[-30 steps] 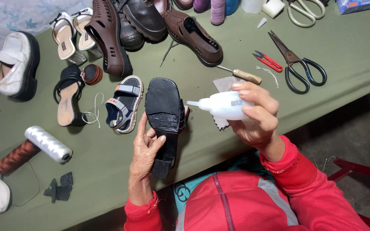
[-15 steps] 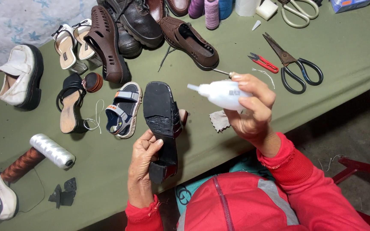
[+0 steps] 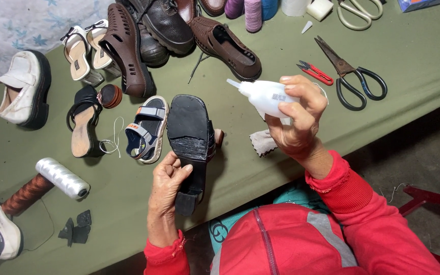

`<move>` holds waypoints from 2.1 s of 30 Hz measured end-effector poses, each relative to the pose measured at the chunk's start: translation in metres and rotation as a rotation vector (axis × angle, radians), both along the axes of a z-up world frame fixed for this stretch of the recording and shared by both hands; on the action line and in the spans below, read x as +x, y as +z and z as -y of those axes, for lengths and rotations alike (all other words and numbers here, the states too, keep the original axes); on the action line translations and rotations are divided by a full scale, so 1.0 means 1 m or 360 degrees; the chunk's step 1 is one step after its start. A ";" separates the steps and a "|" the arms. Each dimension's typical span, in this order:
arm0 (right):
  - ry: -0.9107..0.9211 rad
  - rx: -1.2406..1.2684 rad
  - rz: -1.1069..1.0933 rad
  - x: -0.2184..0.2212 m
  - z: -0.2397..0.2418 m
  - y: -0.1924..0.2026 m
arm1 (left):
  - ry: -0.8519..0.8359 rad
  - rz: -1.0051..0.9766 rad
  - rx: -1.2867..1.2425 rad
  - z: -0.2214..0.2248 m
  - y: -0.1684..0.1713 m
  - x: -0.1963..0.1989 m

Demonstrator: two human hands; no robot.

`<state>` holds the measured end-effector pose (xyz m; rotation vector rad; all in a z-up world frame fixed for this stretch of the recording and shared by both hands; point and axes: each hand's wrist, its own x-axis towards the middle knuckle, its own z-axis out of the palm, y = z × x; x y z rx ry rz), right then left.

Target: The person applies glue from a small bottle to the detached sole of a black high-heeled sandal and presses the sole down with their hands.

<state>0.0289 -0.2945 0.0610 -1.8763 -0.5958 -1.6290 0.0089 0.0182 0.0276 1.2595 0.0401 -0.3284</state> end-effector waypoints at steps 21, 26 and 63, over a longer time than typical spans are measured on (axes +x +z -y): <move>0.0171 0.0245 -0.0756 -0.003 -0.024 -0.008 | 0.0277 0.1647 0.2164 0.001 0.010 0.000; 0.0218 0.0285 -0.0816 -0.001 -0.033 -0.015 | 0.0316 0.1700 0.2259 0.002 0.014 -0.003; 0.0375 0.0135 -0.1105 -0.031 -0.059 -0.023 | 0.0370 0.1737 0.2671 0.004 0.020 -0.002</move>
